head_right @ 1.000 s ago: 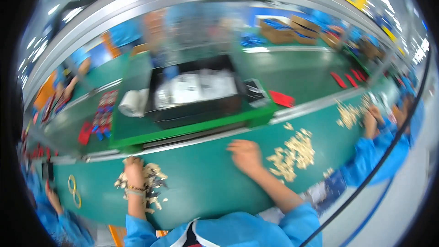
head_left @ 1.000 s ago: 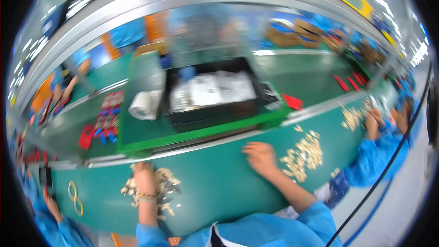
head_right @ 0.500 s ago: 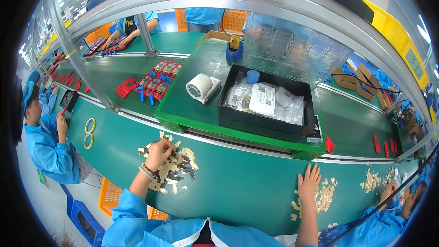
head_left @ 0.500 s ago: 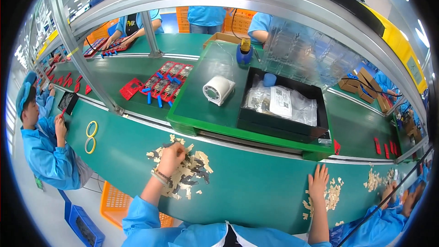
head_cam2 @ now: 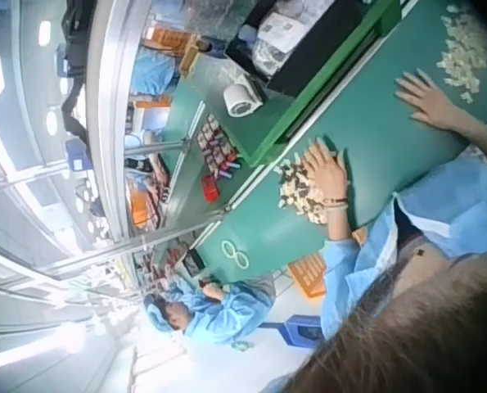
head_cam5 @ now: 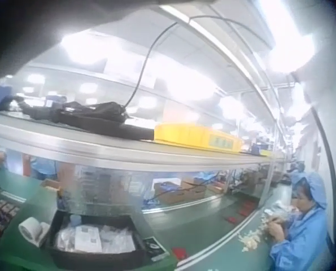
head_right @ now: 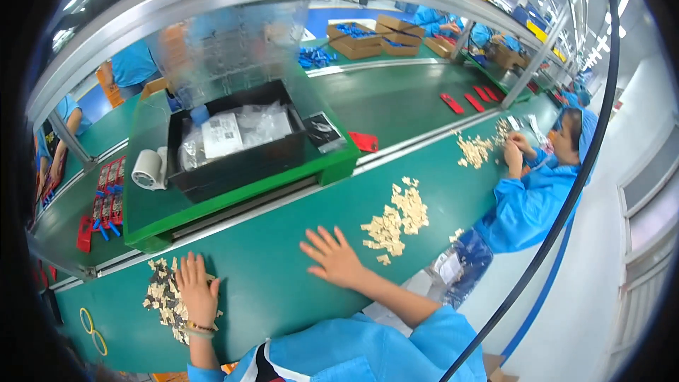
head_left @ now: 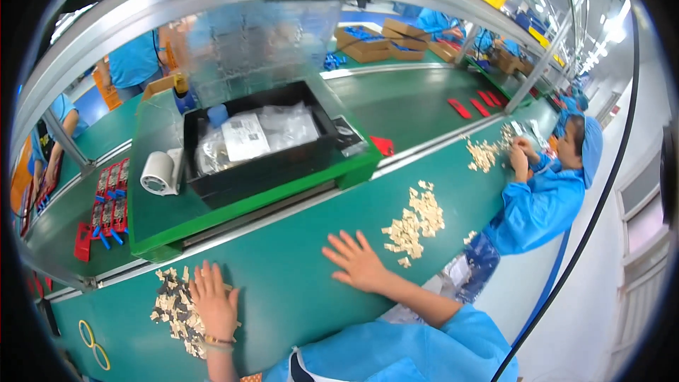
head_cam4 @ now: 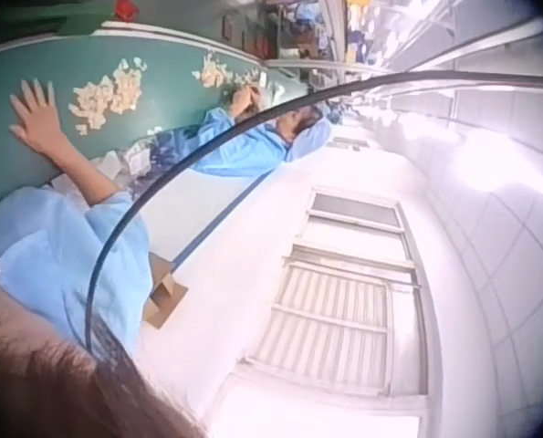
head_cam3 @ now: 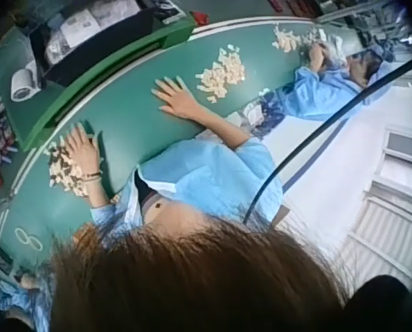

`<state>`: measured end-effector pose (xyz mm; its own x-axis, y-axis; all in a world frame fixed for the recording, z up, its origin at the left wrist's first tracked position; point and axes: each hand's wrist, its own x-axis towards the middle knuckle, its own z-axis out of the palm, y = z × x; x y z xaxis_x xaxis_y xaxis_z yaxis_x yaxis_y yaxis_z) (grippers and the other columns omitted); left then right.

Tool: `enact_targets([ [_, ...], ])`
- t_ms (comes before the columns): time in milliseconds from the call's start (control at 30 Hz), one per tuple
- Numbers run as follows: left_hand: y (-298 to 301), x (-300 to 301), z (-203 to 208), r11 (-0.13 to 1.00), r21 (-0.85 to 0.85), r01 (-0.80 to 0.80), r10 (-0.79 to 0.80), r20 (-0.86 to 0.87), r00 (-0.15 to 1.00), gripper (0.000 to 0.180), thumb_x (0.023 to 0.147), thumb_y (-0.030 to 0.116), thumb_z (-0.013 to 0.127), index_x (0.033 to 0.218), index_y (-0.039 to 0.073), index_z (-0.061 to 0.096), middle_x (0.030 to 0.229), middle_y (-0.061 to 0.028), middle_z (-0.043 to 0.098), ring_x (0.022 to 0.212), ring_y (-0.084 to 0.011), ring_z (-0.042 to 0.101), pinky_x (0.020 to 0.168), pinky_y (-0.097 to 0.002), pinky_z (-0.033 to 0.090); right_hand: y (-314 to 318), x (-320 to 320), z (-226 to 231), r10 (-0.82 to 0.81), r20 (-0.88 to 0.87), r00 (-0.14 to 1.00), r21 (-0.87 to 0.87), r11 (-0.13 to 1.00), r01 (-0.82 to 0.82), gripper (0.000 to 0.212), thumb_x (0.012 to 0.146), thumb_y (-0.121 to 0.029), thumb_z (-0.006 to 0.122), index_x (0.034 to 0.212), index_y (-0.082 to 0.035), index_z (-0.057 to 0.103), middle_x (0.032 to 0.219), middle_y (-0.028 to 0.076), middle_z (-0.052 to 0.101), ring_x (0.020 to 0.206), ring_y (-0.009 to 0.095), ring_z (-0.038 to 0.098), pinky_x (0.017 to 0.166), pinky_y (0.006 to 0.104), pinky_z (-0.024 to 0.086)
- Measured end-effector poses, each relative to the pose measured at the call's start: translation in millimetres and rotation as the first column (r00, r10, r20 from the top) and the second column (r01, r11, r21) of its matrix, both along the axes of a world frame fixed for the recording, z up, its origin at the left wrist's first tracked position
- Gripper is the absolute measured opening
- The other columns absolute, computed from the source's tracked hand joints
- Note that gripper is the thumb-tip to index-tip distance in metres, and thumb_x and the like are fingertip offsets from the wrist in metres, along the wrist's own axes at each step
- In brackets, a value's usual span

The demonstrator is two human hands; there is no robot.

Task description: The person assembles small electronic components by hand, placing metal contacts into red plastic housings on an assembly line.

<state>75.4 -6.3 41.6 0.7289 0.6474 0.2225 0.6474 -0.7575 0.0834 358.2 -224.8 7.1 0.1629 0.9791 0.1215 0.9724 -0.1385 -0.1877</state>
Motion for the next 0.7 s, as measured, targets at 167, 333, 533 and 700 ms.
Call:
enact_targets([
  [167,10,-12,-32,1.000,-0.006,0.012,-0.013,-0.089,0.996,0.066,0.087,0.029,0.057,0.142,0.004,0.032,0.150,-0.0133,0.027,0.137,-0.0342,0.026,0.113,-0.0506,0.016,-37,84,2,-0.273,0.233,0.933,0.033,0.961,0.273,0.063,0.088,-0.052,0.048,0.141,-0.021,0.037,0.148,0.013,0.031,0.136,0.034,0.029,0.111,0.0567,0.013],
  [333,8,-42,-30,0.997,0.020,-0.076,0.078,-0.145,0.986,0.055,0.088,0.012,0.052,0.139,0.002,0.036,0.146,-0.0116,0.036,0.137,-0.0299,0.030,0.113,-0.0504,0.018,-76,132,-12,-0.535,0.264,0.802,0.084,0.841,0.534,0.063,0.089,-0.052,0.047,0.141,-0.017,0.038,0.148,0.015,0.031,0.135,0.034,0.030,0.111,0.0568,0.014],
  [533,-11,-33,-6,0.999,0.031,0.021,-0.021,-0.019,1.000,0.053,0.082,0.008,0.058,0.132,-0.002,0.044,0.142,-0.0159,0.040,0.135,-0.0335,0.033,0.112,-0.0503,0.019,-1,83,-17,-0.369,0.151,0.917,0.147,0.926,0.349,0.065,0.090,-0.049,0.047,0.141,-0.011,0.035,0.147,0.018,0.030,0.137,0.032,0.028,0.111,0.0549,0.013],
  [700,-5,-44,-14,0.982,0.008,-0.189,0.189,-0.025,0.982,0.066,0.081,0.028,0.064,0.136,0.000,0.039,0.145,-0.0194,0.034,0.134,-0.0399,0.030,0.110,-0.0531,0.019,-46,146,-24,-0.531,0.133,0.837,0.230,0.838,0.495,0.065,0.084,-0.041,0.061,0.138,-0.010,0.042,0.143,0.019,0.036,0.134,0.037,0.031,0.110,0.0524,0.021],
])
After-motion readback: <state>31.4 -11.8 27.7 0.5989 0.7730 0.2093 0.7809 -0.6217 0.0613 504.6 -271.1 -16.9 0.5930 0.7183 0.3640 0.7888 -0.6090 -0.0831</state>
